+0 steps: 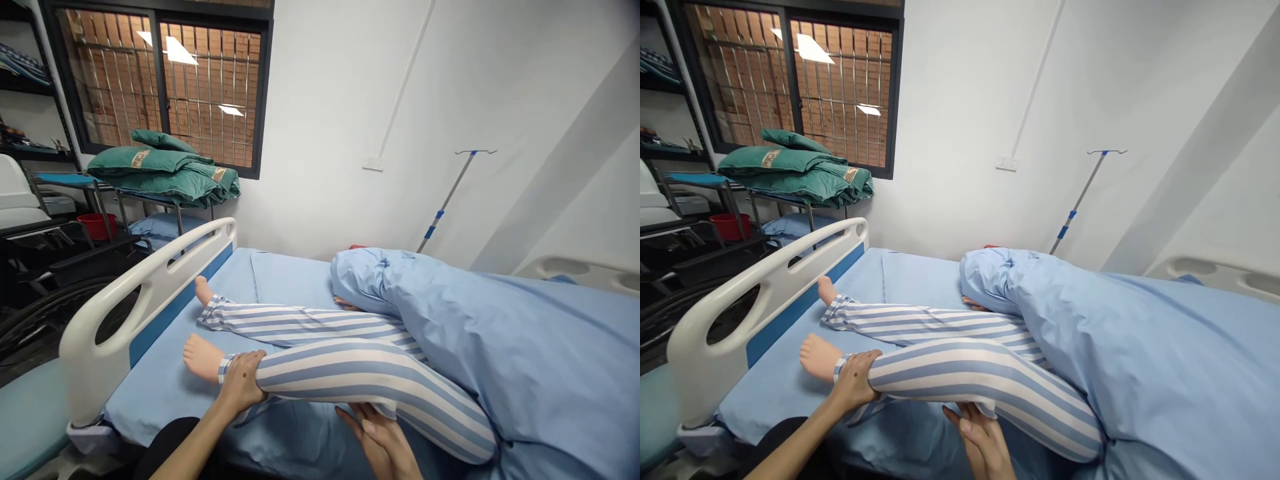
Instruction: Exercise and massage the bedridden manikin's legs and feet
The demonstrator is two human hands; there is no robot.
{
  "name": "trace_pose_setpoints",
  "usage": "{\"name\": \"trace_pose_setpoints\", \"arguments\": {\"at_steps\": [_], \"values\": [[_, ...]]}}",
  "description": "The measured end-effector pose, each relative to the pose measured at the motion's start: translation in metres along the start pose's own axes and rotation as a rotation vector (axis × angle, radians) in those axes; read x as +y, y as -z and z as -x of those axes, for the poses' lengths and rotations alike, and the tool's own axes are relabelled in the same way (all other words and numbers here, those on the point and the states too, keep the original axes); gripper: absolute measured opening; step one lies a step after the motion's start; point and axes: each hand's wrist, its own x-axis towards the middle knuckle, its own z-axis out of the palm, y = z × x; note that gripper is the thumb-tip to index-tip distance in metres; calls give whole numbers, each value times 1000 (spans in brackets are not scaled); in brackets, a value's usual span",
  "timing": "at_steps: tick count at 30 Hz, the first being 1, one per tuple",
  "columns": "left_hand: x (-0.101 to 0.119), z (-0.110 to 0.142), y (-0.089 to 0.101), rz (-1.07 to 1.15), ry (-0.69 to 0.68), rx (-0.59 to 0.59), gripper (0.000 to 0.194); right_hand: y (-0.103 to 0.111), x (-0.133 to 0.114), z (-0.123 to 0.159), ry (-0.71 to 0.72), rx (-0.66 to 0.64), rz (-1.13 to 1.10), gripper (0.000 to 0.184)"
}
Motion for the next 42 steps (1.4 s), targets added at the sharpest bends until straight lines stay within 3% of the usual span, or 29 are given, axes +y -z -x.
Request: {"name": "trace_pose_setpoints", "arguments": {"at_steps": [7, 14, 18, 22, 33, 42], "values": [[-15, -7, 55, -206, -128, -17, 53, -9, 12, 0, -108, -5, -88, 31], [-52, -2, 93, -403, -169, -45, 48, -21, 71, -6, -267, -40, -322, 14], [-69, 6, 93, -451, -175, -77, 46, -17, 97, -10, -322, 29, -379, 18], [-78, 6, 87, -469, -189, -100, 45, -14, 107, -12, -346, 35, -373, 17], [-66, -14, 116, -587, -260, -151, 48, -20, 124, -22, -443, -2, -435, 13], [-74, -11, 104, -581, -241, -167, 47, -12, 133, -24, -486, 58, -418, 18]]}}
